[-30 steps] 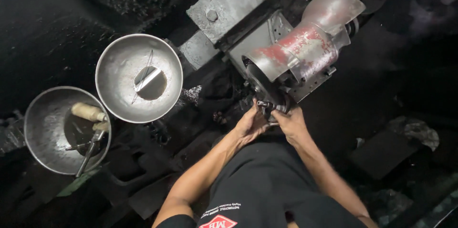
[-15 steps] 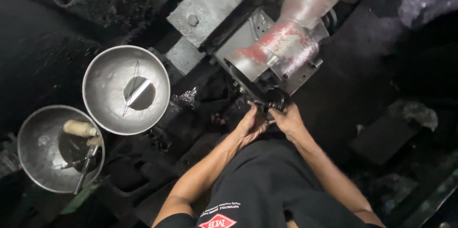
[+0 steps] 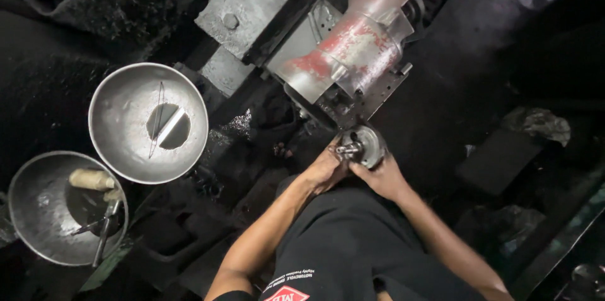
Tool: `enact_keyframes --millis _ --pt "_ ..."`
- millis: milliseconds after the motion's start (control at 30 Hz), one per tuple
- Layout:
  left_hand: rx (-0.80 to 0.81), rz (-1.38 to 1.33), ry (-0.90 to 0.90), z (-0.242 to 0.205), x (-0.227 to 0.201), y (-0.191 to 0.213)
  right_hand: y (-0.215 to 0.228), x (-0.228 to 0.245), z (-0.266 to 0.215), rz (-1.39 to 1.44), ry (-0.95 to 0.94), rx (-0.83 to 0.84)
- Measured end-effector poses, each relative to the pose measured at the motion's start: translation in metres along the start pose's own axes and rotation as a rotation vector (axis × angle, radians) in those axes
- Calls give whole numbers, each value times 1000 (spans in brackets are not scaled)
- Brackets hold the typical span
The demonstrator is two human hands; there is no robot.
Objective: The person grinds a metal part against a bench grinder, repeatedly rotating it to smooth different surfaces. The person then washes the part in a metal bowl with a brush and water, then returns to the grinder to continue smoothing the part.
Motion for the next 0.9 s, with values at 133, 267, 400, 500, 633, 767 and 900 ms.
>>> enact_keyframes --millis 133,267,400,500,633,767,900 --pt "-156 -89 -37 -4 -1 32 -23 -52 19 197 -180 -72" --pt "-259 -168 -47 -7 -12 47 -47 -85 36 314 -378 -80" --pt "-289 -194 -51 -1 -18 49 -51 -109 52 165 -496 -76" --pt "-252 -200 -53 6 -18 44 -46 -116 54 237 -487 -123" --pt "-261 -172 -4 14 -4 48 -32 -117 51 236 -387 -116" --pt "-252 -177 22 21 17 53 -20 -124 41 198 -375 -128" --pt "-311 -165 65 21 36 56 -13 -100 32 126 -245 -118"
Point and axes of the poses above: each hand's wrist, its own z-axis towards the middle knuckle, its own y-axis out of the back of the hand, x = y × z, the point moved 10 cm from there along z, towards the middle knuckle, and after that the axes turned 7 degrees about z, right-handed, at the moved point
